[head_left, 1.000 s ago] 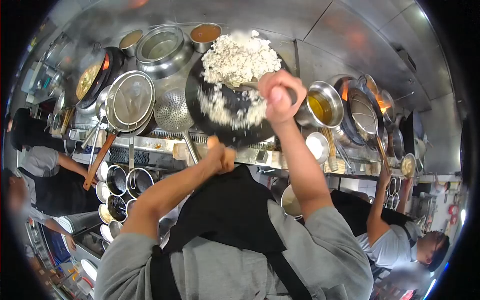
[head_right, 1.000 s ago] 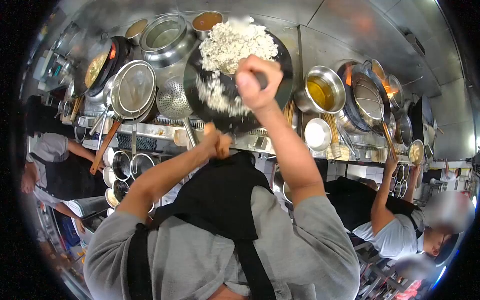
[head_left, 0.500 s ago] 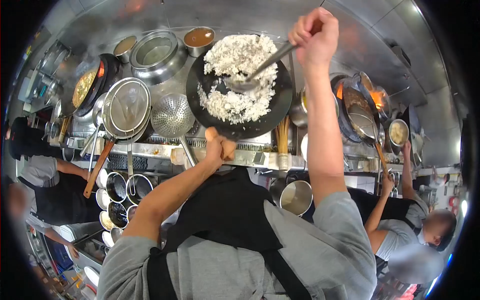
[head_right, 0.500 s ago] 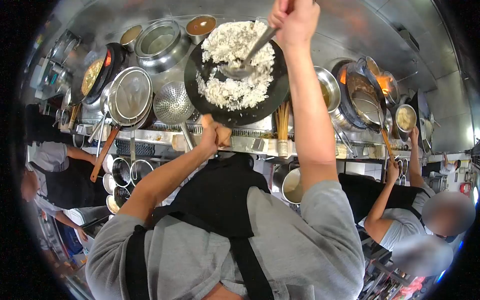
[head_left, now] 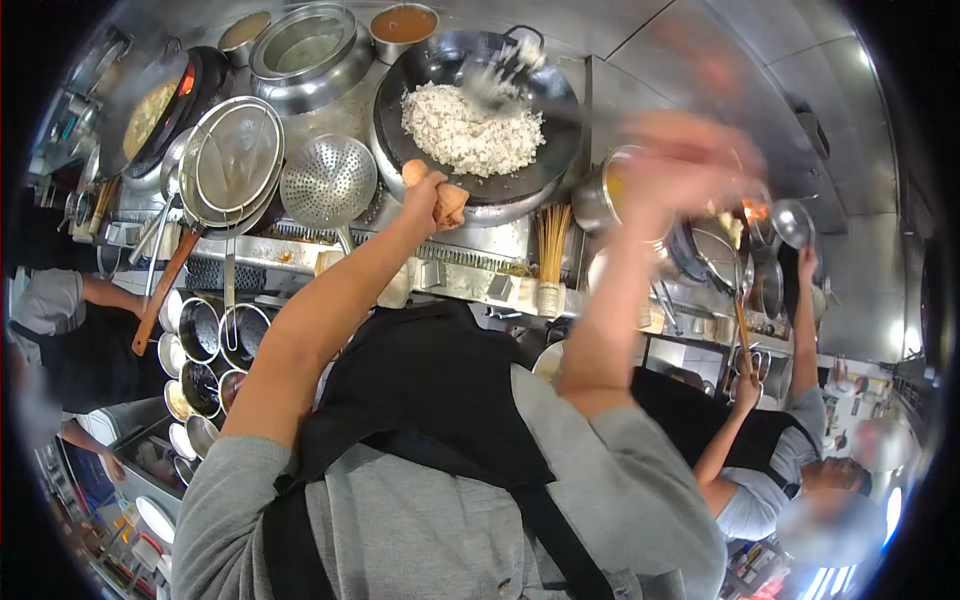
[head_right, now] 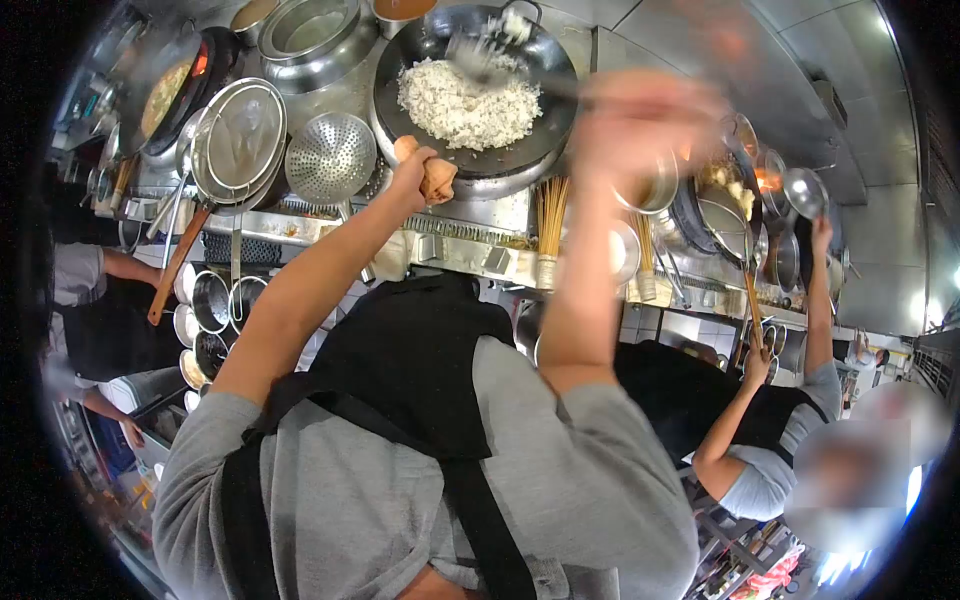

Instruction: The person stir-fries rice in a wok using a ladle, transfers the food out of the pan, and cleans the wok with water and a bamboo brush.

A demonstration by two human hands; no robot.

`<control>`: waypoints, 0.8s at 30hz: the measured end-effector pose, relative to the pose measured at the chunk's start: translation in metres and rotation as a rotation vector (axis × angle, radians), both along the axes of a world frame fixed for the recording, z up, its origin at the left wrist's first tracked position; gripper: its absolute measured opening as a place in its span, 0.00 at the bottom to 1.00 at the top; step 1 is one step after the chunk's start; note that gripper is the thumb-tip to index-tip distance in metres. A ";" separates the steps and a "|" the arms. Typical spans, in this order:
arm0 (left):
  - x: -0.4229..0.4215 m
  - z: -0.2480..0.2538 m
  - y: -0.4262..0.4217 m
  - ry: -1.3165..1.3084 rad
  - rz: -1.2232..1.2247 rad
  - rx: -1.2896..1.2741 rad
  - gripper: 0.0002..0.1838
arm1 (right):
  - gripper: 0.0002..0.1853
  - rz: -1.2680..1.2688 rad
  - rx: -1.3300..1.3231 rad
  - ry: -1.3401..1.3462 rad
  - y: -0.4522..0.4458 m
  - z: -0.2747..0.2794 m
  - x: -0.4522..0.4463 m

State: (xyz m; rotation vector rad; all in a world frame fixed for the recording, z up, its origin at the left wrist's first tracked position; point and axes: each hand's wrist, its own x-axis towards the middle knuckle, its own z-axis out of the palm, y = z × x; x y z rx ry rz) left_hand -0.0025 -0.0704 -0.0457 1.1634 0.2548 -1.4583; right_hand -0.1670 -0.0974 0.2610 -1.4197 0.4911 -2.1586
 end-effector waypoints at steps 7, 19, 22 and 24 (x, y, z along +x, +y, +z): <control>0.002 0.001 -0.004 0.019 -0.029 0.068 0.12 | 0.22 0.528 0.212 0.027 -0.058 0.042 0.007; 0.001 -0.010 0.004 -0.103 0.016 -0.042 0.10 | 0.18 0.475 0.133 0.144 -0.083 0.027 0.046; -0.001 -0.006 0.005 -0.126 0.025 -0.042 0.09 | 0.19 0.520 -0.037 -0.003 -0.086 0.009 0.032; -0.003 0.003 0.008 -0.139 0.032 -0.041 0.09 | 0.17 0.240 -0.068 0.033 -0.103 -0.074 0.063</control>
